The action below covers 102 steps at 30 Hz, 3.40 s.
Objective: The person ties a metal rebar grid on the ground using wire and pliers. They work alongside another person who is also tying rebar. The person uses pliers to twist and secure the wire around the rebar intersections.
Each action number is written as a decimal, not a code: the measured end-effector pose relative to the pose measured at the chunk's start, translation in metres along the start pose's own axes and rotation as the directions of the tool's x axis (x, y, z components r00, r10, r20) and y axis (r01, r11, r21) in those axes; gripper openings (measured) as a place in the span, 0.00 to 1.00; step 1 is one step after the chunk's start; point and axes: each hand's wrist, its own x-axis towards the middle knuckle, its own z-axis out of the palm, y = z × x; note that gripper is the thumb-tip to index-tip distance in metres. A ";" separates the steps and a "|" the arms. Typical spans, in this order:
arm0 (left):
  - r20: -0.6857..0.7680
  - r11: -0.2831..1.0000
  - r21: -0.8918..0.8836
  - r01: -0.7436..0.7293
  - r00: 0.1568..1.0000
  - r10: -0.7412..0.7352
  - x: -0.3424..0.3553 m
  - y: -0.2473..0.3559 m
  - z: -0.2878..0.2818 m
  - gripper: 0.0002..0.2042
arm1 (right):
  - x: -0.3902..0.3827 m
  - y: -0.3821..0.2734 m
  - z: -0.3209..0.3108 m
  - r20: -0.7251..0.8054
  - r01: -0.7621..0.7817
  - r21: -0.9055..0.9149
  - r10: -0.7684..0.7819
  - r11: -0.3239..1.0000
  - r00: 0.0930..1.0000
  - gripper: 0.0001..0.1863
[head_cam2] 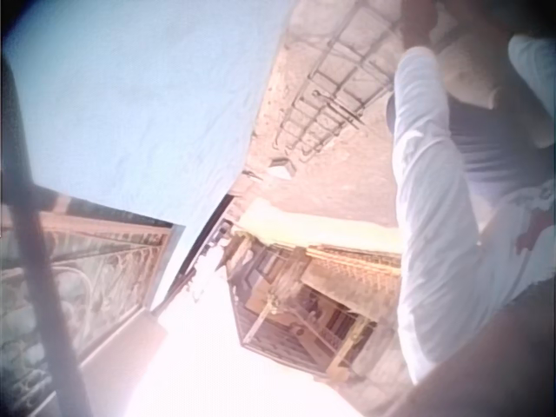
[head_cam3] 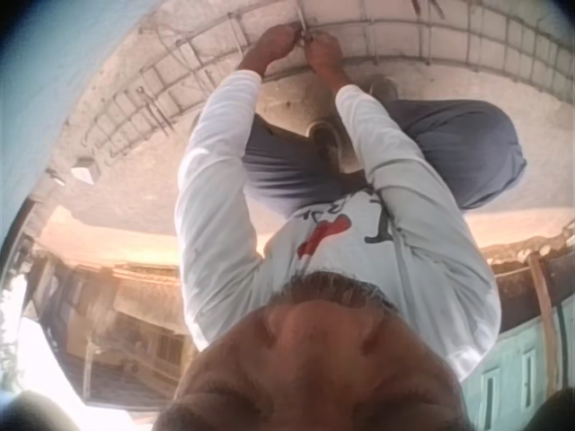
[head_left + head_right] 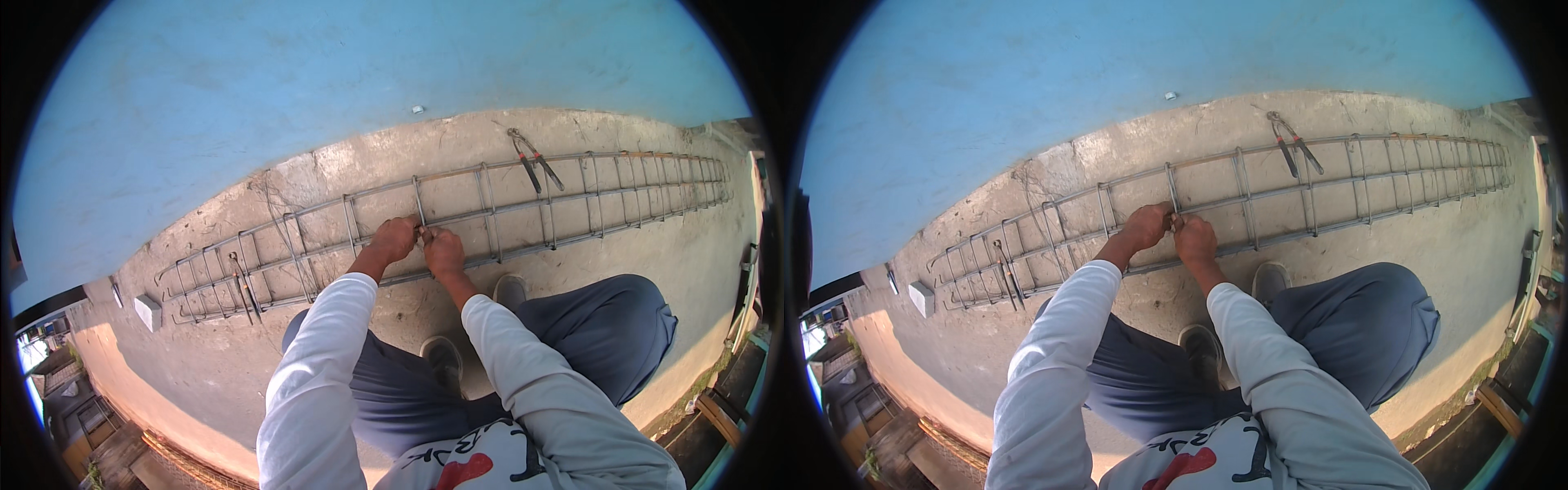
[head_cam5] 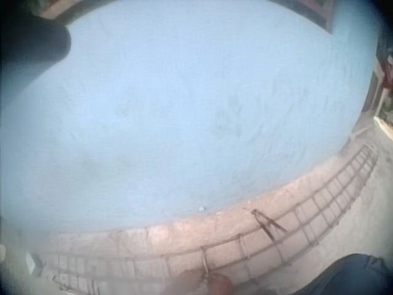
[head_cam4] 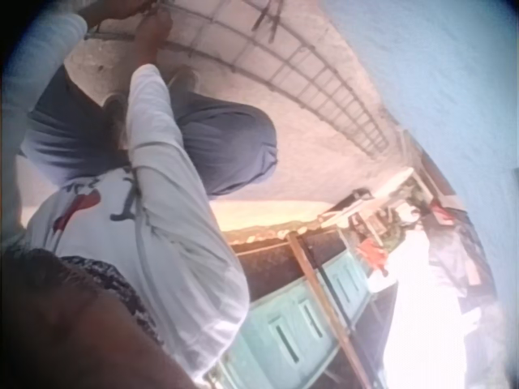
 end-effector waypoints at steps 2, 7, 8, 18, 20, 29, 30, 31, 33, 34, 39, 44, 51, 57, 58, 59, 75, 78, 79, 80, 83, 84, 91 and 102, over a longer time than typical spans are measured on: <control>-0.078 0.982 -0.183 0.037 0.996 -0.052 -0.002 -0.004 0.006 0.18 | -0.005 -0.006 -0.002 0.034 -0.039 0.034 0.038 0.999 0.999 0.17; -0.115 0.684 -0.727 0.059 0.972 -0.206 -0.001 -0.005 0.014 0.22 | -0.004 -0.004 0.003 -0.005 -0.050 0.118 0.051 0.992 0.999 0.17; -0.119 0.605 -0.794 0.067 0.958 -0.261 0.000 -0.002 0.016 0.23 | -0.003 -0.003 0.003 -0.008 -0.049 0.115 0.050 0.992 0.999 0.17; -0.168 0.510 -0.849 0.135 0.847 -0.504 0.011 -0.006 0.030 0.12 | -0.002 -0.005 0.004 0.112 -0.089 0.118 0.075 0.989 0.991 0.18; -0.186 0.510 -0.850 0.135 0.828 -0.529 0.011 0.004 0.031 0.11 | 0.002 0.003 0.004 0.109 -0.077 0.100 0.066 0.992 0.992 0.18; -0.655 0.865 -0.500 0.049 0.632 -0.415 -0.006 0.039 0.071 0.09 | 0.018 0.024 0.001 0.150 0.158 -0.012 -0.154 0.987 0.977 0.12; -0.690 0.879 -0.477 0.016 0.612 -0.386 -0.005 0.039 0.074 0.08 | 0.023 0.026 -0.003 0.172 0.211 -0.046 -0.200 0.976 0.964 0.11; -0.727 0.889 -0.457 -0.014 0.582 -0.365 -0.005 0.039 0.075 0.07 | 0.027 0.022 -0.009 0.202 0.273 -0.080 -0.253 0.959 0.946 0.10; -0.768 0.904 -0.425 -0.050 0.549 -0.330 -0.004 0.040 0.078 0.06 | 0.040 0.014 -0.025 0.378 0.203 -0.117 -0.145 0.972 0.914 0.08; -0.770 0.903 -0.429 -0.019 0.531 -0.354 -0.012 0.027 0.083 0.06 | 0.036 -0.022 -0.040 0.546 0.089 -0.145 0.004 0.985 0.838 0.08; -0.720 0.875 -0.481 -0.050 0.593 -0.362 -0.017 0.039 0.072 0.14 | 0.067 -0.059 -0.078 0.747 0.173 -0.430 0.241 0.886 0.619 0.07; -0.652 0.769 -0.632 -0.095 0.603 -0.461 -0.025 0.030 0.069 0.24 | 0.059 -0.122 -0.062 0.807 0.674 -0.549 0.101 0.495 0.582 0.11; -0.603 0.754 -0.655 -0.045 0.632 -0.486 -0.025 0.041 0.063 0.23 | 0.090 -0.104 -0.041 0.781 0.761 -0.519 -0.145 0.389 0.607 0.14; -0.616 0.763 -0.647 -0.010 0.596 -0.514 -0.023 0.040 0.064 0.18 | 0.076 -0.099 -0.049 0.582 0.506 -0.568 -0.118 0.649 0.805 0.15; -0.617 0.764 -0.645 -0.010 0.596 -0.514 -0.022 0.042 0.063 0.17 | 0.076 -0.094 -0.048 0.541 0.471 -0.579 -0.119 0.666 0.833 0.14; -0.618 0.765 -0.644 -0.009 0.594 -0.514 -0.021 0.044 0.061 0.17 | 0.077 -0.089 -0.048 0.500 0.437 -0.587 -0.119 0.682 0.858 0.14; -0.629 0.796 -0.601 -0.069 0.655 -0.418 -0.030 0.027 0.056 0.08 | 0.065 -0.031 -0.074 0.907 -0.521 0.081 0.155 0.850 0.393 0.04; -0.629 0.803 -0.593 -0.061 0.657 -0.415 -0.028 0.027 0.055 0.08 | 0.065 -0.032 -0.073 0.902 -0.515 0.121 0.123 0.849 0.414 0.05; -0.622 0.807 -0.589 -0.043 0.662 -0.418 -0.027 0.028 0.056 0.08 | 0.068 -0.031 -0.073 0.909 -0.494 0.101 0.121 0.864 0.399 0.06; -0.607 0.823 -0.567 -0.025 0.688 -0.398 -0.028 0.029 0.053 0.09 | 0.074 -0.037 -0.076 0.918 -0.392 0.002 0.154 0.920 0.366 0.08; -0.552 0.824 -0.566 0.032 0.728 -0.407 -0.022 0.032 0.053 0.12 | 0.112 -0.067 -0.088 0.818 -0.080 -0.215 0.225 0.973 0.530 0.17; -0.512 0.777 -0.630 0.009 0.747 -0.424 -0.015 0.019 0.060 0.13 | 0.131 -0.071 -0.100 0.724 0.064 -0.291 0.175 0.955 0.668 0.18; -0.587 0.827 -0.562 -0.016 0.711 -0.386 -0.020 0.024 0.056 0.15 | 0.160 -0.097 -0.192 0.380 0.320 -0.864 0.088 0.389 0.921 0.38; -0.635 0.848 -0.510 0.143 0.603 -0.483 -0.009 0.060 0.049 0.10 | 0.237 0.090 -0.251 0.648 0.630 -0.749 0.027 0.206 0.761 0.18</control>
